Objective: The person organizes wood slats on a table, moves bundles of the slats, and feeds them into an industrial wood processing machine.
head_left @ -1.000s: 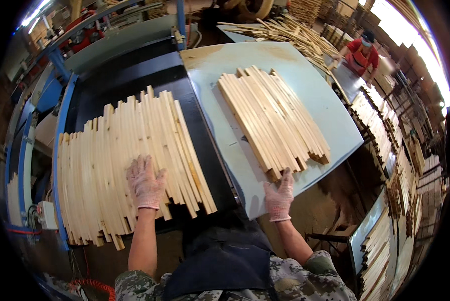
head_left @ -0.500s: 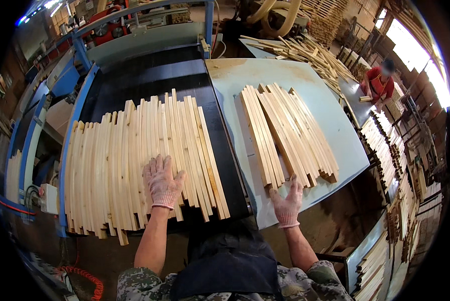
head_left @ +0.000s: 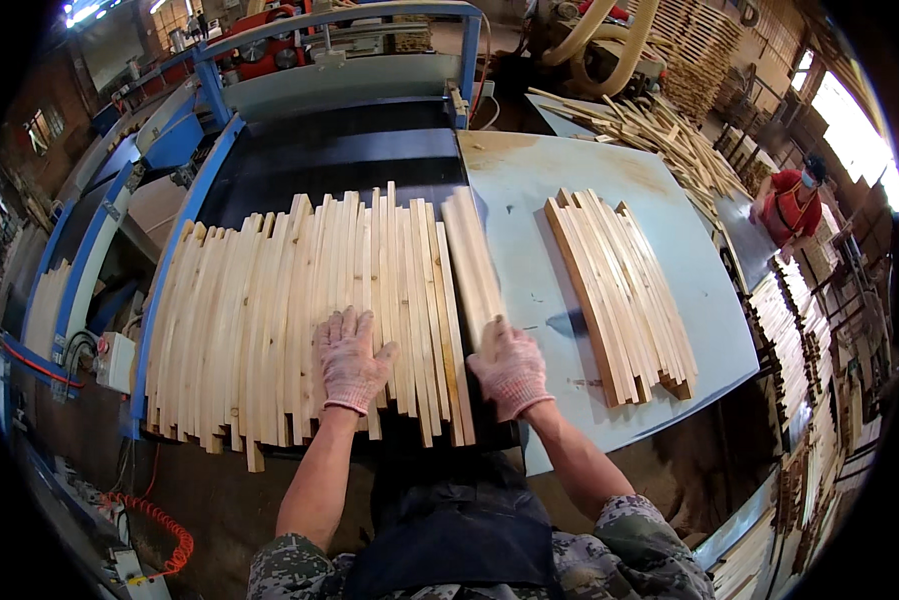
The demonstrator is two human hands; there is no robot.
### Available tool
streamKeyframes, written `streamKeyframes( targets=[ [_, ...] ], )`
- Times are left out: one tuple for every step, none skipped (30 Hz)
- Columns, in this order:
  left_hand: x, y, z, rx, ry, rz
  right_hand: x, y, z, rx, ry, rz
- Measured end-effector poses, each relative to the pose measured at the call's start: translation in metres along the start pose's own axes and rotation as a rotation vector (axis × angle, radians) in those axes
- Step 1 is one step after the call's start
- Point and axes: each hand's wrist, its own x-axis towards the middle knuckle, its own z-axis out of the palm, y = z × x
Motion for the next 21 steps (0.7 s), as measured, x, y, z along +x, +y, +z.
streamKeyframes(
  targets=[
    [-0.001,0.000,-0.002,-0.002,-0.010,-0.013,-0.010,-0.011,-0.008,0.072,-0.019,-0.050],
    [-0.002,0.001,-0.004,-0.005,-0.021,-0.025,-0.010,-0.021,-0.021,0.108,-0.161,0.003],
    [-0.001,0.004,-0.006,-0.011,-0.029,-0.025,-0.008,-0.016,-0.020,0.133,-0.078,-0.011],
    [-0.001,0.004,-0.006,-0.038,-0.026,-0.023,-0.002,-0.007,-0.012,0.159,0.001,-0.028],
    [-0.002,0.002,-0.006,-0.065,-0.024,-0.023,0.004,0.002,-0.003,0.186,0.078,-0.047],
    [-0.004,-0.001,-0.007,-0.092,-0.019,-0.025,0.013,0.013,0.006,0.245,0.115,-0.065],
    [-0.004,-0.009,-0.003,-0.190,0.022,-0.014,0.025,0.026,0.014,0.302,0.157,-0.084],
    [-0.004,-0.027,0.003,-0.284,0.066,-0.012,0.035,0.035,0.017,0.360,0.192,-0.113],
    [-0.008,-0.047,0.002,-0.372,0.113,-0.021,0.043,0.038,0.018,0.365,0.212,-0.131],
    [-0.015,-0.062,-0.007,-0.370,0.158,-0.067,0.052,0.041,0.018,0.369,0.227,-0.149],
    [-0.025,-0.078,-0.018,-0.365,0.207,-0.118,0.061,0.045,0.018,0.373,0.240,-0.172],
    [-0.033,-0.094,-0.029,-0.358,0.265,-0.166,0.079,0.063,0.038,0.537,0.273,-0.128],
    [-0.036,-0.116,-0.036,-0.305,0.296,-0.228,0.097,0.083,0.061,0.706,0.294,-0.092],
    [-0.046,-0.147,-0.043,-0.235,0.330,-0.316,0.110,0.087,0.070,0.886,0.317,-0.096],
    [-0.058,-0.174,-0.053,-0.168,0.364,-0.407,0.125,0.087,0.075,1.065,0.328,-0.090],
    [-0.069,-0.194,-0.072,-0.154,0.370,-0.549,0.136,0.084,0.072,1.065,0.270,-0.070],
    [-0.085,-0.220,-0.088,-0.100,0.396,-0.626,0.145,0.076,0.060,1.060,0.211,-0.057],
    [-0.101,-0.248,-0.099,-0.052,0.419,-0.701,0.154,0.065,0.045,0.991,0.123,-0.022],
    [-0.112,-0.271,-0.106,-0.021,0.430,-0.760,0.163,0.055,0.033,0.906,0.058,0.022],
    [-0.119,-0.291,-0.116,0.017,0.416,-0.821,0.174,0.040,0.034,1.018,0.048,0.005],
    [-0.125,-0.310,-0.127,0.054,0.399,-0.878,0.185,0.026,0.037,1.131,0.035,-0.006]
  ],
)
